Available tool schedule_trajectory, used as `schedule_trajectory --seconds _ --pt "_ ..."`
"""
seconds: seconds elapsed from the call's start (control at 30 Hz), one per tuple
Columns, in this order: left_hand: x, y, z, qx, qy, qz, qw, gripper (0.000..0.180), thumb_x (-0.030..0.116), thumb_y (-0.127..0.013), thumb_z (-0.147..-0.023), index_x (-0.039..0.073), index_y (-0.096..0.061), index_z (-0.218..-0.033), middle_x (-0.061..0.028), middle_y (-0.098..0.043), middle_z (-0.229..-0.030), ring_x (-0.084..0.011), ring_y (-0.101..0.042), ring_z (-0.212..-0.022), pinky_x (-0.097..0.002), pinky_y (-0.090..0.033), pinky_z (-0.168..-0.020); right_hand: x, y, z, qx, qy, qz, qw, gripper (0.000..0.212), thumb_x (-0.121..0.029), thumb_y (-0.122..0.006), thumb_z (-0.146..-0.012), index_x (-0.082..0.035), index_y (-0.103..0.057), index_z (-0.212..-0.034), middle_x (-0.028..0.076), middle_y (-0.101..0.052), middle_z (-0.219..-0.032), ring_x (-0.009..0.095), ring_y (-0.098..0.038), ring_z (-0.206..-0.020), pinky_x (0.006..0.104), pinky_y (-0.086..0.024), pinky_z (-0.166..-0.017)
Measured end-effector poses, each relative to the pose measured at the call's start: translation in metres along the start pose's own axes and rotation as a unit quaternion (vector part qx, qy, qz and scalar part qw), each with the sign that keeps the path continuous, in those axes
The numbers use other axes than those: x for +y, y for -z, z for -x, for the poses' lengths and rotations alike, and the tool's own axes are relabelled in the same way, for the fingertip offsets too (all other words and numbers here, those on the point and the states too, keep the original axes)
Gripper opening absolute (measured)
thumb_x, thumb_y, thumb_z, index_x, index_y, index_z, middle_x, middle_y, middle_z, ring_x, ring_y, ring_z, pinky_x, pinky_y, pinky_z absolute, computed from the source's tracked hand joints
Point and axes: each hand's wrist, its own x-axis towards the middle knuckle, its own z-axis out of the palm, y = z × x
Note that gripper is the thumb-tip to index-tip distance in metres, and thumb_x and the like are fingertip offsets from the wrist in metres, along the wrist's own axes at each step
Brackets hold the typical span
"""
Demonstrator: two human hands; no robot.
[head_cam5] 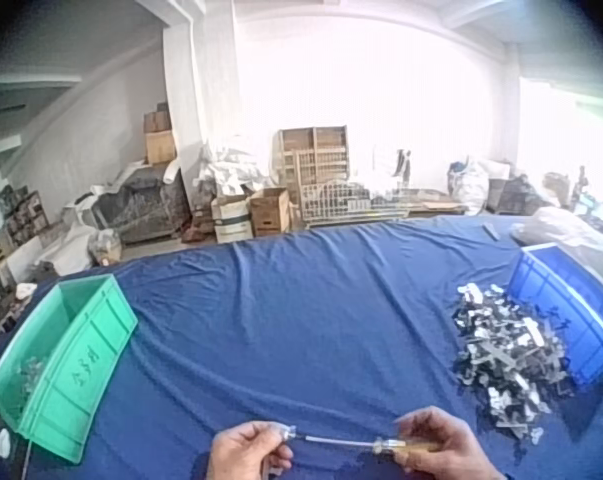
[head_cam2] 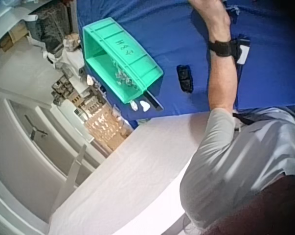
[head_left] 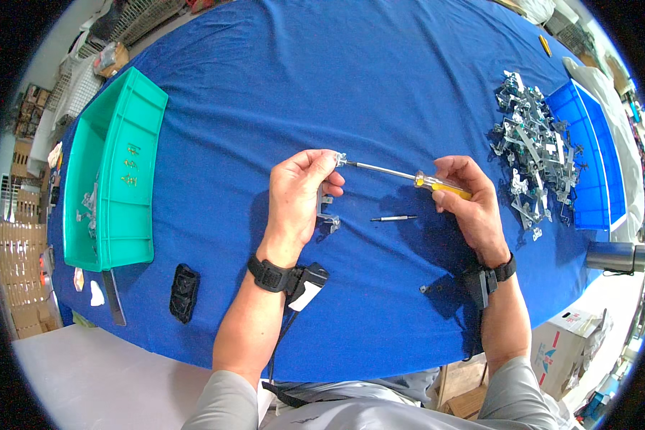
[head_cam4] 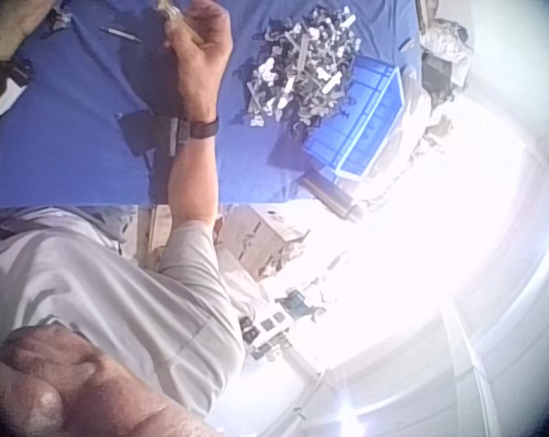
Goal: Assembling small metallic bracket components using a manual screwdriver.
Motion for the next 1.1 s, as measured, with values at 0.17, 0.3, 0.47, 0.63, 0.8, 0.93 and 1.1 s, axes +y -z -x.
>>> schedule_trajectory --seconds 0.17,0.3,0.47,0.63,0.8,0.93,1.1 --pt "-0.001 -0.001 0.0 -0.001 -0.002 -0.003 1.0 0.016 0.017 -0.065 -0.094 0.002 -0.067 -0.097 -0.0051 -0.068 -0.08 -0.0114 -0.065 -0.066 -0.0237 -0.053 -0.059 0.001 0.005 -0.001 -0.018 -0.025 -0.082 0.996 0.031 -0.006 -0.069 -0.088 -0.001 -0.059 -0.117 0.004 -0.065 -0.104 0.008 -0.059 -0.084 0.0239 -0.049 -0.078" --pt "-0.002 0.0 -0.001 -0.001 0.001 -0.013 1.0 0.016 0.017 -0.065 -0.094 0.002 -0.067 -0.097 -0.0058 -0.068 -0.078 -0.0115 -0.064 -0.066 -0.0236 -0.053 -0.059 0.003 0.008 -0.001 -0.021 -0.037 -0.034 0.999 0.027 -0.006 -0.071 -0.087 -0.001 -0.061 -0.112 0.003 -0.066 -0.105 0.01 -0.062 -0.092 0.0241 -0.05 -0.084" --pt "-0.002 -0.002 0.0 0.016 -0.009 -0.015 1.0 0.016 0.017 -0.065 -0.094 0.002 -0.068 -0.097 -0.0065 -0.068 -0.077 -0.0117 -0.064 -0.065 -0.0234 -0.052 -0.059 0.001 0.005 0.001 -0.038 0.007 -0.045 0.998 0.022 -0.003 -0.069 -0.087 -0.002 -0.063 -0.108 0.003 -0.066 -0.103 0.01 -0.063 -0.095 0.024 -0.049 -0.085" --pt "0.002 0.0 0.0 0.033 0.015 0.007 0.999 0.016 0.017 -0.064 -0.094 0.001 -0.068 -0.096 -0.0067 -0.068 -0.077 -0.0121 -0.064 -0.064 -0.0238 -0.052 -0.059 0.0 0.007 0.001 -0.005 0.011 -0.038 0.999 0.021 0.0 -0.065 -0.085 -0.002 -0.063 -0.105 0.003 -0.067 -0.101 0.01 -0.063 -0.091 0.024 -0.049 -0.082" --pt "0.002 0.003 0.0 0.007 0.012 0.015 1.0 0.017 0.017 -0.064 -0.094 0.001 -0.068 -0.097 -0.0066 -0.068 -0.077 -0.0121 -0.064 -0.065 -0.0235 -0.052 -0.059 -0.01 0.004 0.001 -0.045 0.073 0.245 0.966 0.021 -0.001 -0.061 -0.078 -0.002 -0.063 -0.099 0.008 -0.063 -0.089 0.016 -0.061 -0.077 0.0302 -0.047 -0.069" --pt "0.002 -0.006 0.006 -0.033 0.002 -0.008 0.999 0.018 0.017 -0.064 -0.095 0.0 -0.069 -0.097 -0.0068 -0.068 -0.079 -0.0114 -0.064 -0.067 -0.0233 -0.052 -0.06 -0.014 0.001 -0.001 -0.091 0.169 0.324 0.926 0.02 -0.005 -0.066 -0.079 -0.002 -0.063 -0.098 0.014 -0.06 -0.09 0.027 -0.061 -0.082 0.0342 -0.048 -0.069" --pt "0.004 -0.024 0.016 -0.069 -0.036 -0.046 0.996 0.018 0.016 -0.063 -0.095 0.0 -0.07 -0.1 -0.0051 -0.068 -0.082 -0.0101 -0.064 -0.071 -0.0236 -0.053 -0.063 -0.033 -0.021 -0.004 -0.012 0.181 0.321 0.929 0.024 -0.021 -0.07 -0.088 0.0 -0.064 -0.097 0.011 -0.06 -0.077 0.02 -0.058 -0.07 0.0326 -0.046 -0.061"
